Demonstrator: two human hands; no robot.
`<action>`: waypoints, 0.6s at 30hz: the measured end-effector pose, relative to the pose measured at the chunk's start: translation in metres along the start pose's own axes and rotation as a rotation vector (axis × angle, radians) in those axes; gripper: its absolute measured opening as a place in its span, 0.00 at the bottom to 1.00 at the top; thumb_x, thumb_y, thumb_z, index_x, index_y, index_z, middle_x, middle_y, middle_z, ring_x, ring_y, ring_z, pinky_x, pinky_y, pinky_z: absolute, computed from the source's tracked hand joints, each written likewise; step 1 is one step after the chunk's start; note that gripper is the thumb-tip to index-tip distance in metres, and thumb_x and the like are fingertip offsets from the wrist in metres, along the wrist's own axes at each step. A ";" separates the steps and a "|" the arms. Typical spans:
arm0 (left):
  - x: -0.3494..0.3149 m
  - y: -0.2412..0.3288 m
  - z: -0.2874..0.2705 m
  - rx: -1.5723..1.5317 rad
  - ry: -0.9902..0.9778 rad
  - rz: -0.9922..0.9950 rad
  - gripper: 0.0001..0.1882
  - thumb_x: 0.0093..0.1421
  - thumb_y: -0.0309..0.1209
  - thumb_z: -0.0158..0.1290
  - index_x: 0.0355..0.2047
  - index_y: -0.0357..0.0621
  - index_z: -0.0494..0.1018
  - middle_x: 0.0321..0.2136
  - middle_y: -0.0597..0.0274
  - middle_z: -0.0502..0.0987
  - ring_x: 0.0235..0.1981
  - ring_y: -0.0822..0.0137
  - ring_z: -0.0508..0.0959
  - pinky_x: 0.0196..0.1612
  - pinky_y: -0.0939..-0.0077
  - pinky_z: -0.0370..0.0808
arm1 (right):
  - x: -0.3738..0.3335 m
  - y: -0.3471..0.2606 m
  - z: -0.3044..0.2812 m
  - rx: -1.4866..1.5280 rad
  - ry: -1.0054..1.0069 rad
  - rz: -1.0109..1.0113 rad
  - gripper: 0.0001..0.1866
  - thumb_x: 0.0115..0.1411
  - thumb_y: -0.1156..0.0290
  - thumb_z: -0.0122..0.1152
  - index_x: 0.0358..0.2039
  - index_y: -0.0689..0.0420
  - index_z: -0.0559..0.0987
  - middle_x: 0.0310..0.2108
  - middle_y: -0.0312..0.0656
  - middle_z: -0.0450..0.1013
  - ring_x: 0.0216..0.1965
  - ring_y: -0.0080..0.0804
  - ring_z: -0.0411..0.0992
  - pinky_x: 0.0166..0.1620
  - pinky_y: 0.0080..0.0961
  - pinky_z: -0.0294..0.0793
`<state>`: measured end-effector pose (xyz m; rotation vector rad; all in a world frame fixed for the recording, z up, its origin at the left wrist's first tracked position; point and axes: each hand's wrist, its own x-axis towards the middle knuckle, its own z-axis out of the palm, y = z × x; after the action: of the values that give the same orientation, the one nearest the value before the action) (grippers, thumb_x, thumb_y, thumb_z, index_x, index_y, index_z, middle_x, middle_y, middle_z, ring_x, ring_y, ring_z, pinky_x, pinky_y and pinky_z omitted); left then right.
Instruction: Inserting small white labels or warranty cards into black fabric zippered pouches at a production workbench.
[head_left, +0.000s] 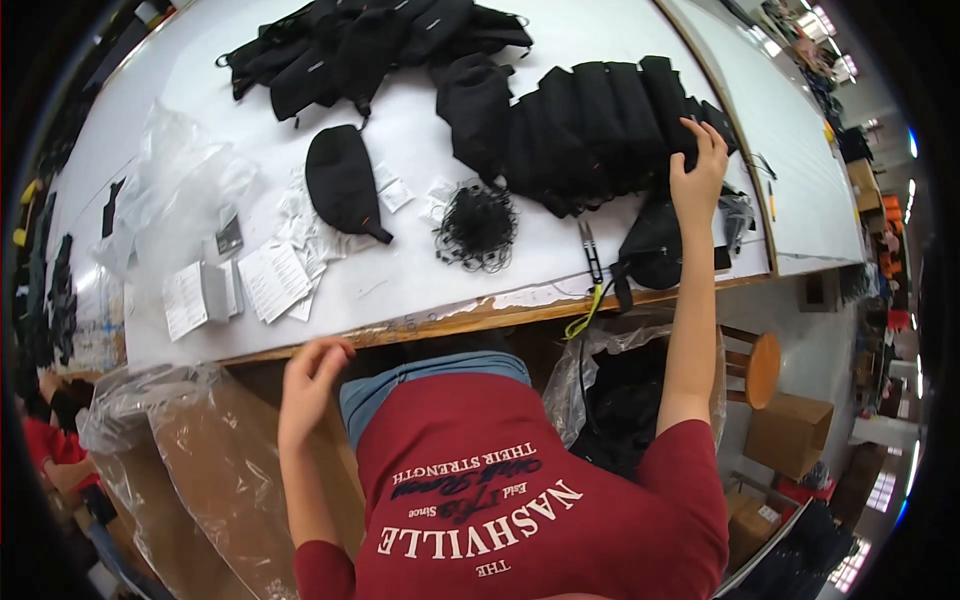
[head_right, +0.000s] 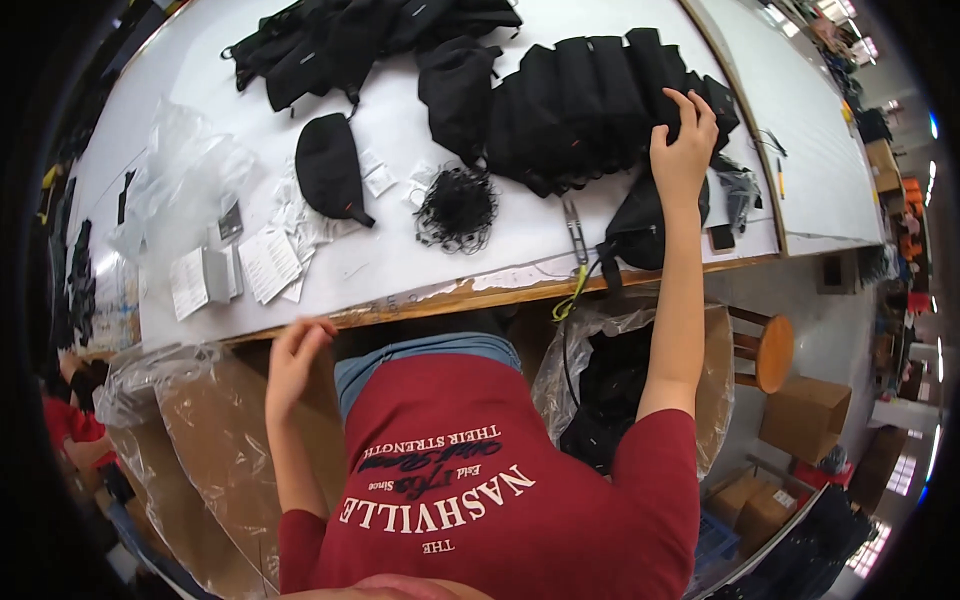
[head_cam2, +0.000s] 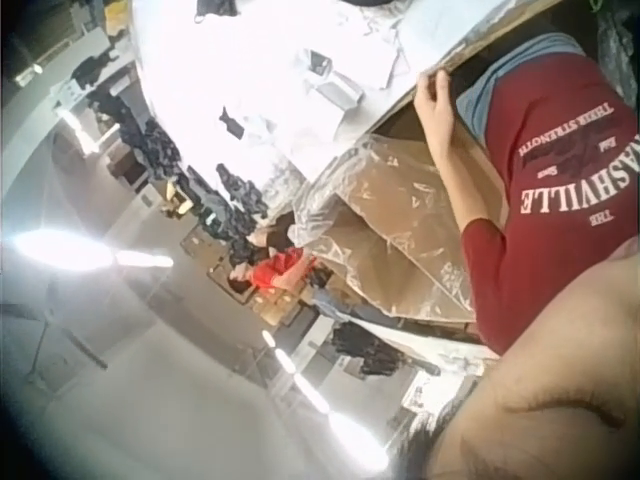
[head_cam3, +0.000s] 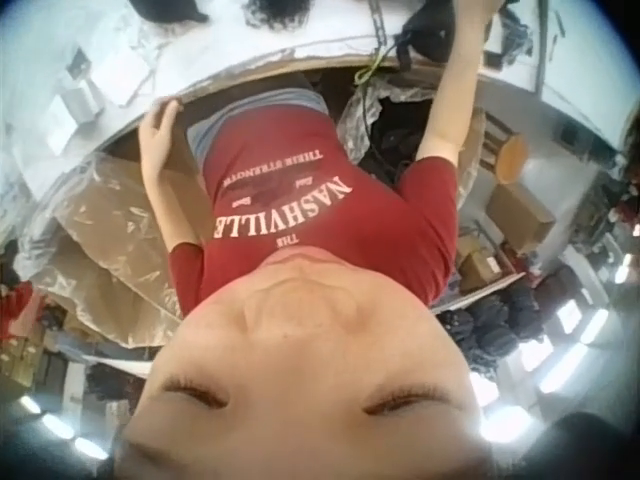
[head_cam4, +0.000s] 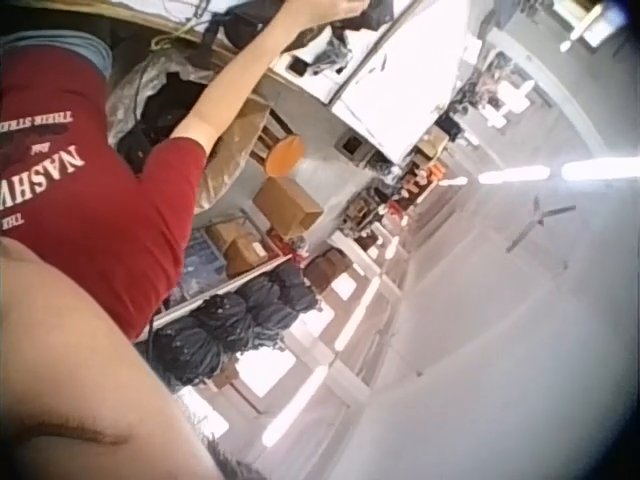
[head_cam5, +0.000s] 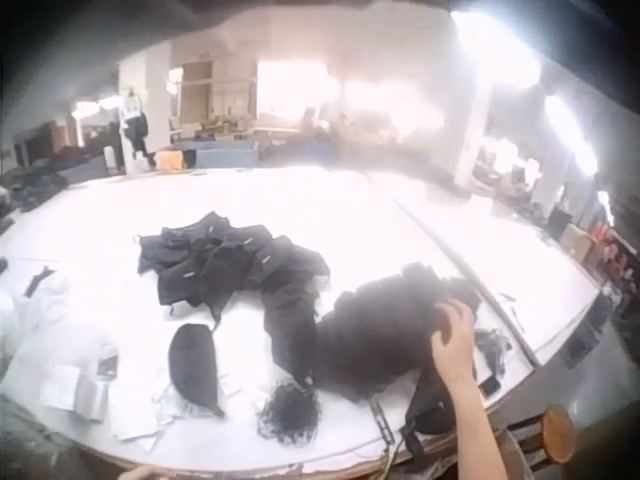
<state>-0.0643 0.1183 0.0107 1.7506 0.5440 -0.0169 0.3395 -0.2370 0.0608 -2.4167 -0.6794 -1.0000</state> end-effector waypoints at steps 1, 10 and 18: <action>0.005 0.004 -0.011 0.047 0.097 0.027 0.10 0.64 0.31 0.50 0.39 0.35 0.73 0.35 0.63 0.77 0.38 0.73 0.73 0.45 0.78 0.68 | -0.006 -0.025 -0.003 0.043 0.053 0.018 0.22 0.49 0.81 0.53 0.46 0.52 0.76 0.48 0.46 0.67 0.50 0.43 0.66 0.54 0.34 0.65; 0.058 -0.048 -0.072 1.043 0.629 0.112 0.41 0.55 0.51 0.57 0.59 0.35 0.59 0.58 0.39 0.61 0.60 0.44 0.60 0.62 0.54 0.53 | -0.125 -0.142 0.034 0.362 -0.611 0.222 0.12 0.51 0.66 0.65 0.35 0.53 0.74 0.26 0.39 0.70 0.25 0.38 0.72 0.30 0.33 0.70; 0.067 -0.061 -0.066 0.935 0.490 -0.003 0.46 0.49 0.55 0.61 0.60 0.36 0.60 0.60 0.38 0.60 0.61 0.43 0.60 0.61 0.54 0.56 | -0.142 -0.135 0.051 0.337 -0.583 0.348 0.10 0.51 0.66 0.66 0.30 0.55 0.77 0.26 0.37 0.70 0.26 0.35 0.71 0.31 0.30 0.69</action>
<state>-0.0452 0.2113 -0.0483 2.6913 0.9967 0.1879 0.1991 -0.1415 -0.0493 -2.3962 -0.5235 -0.0256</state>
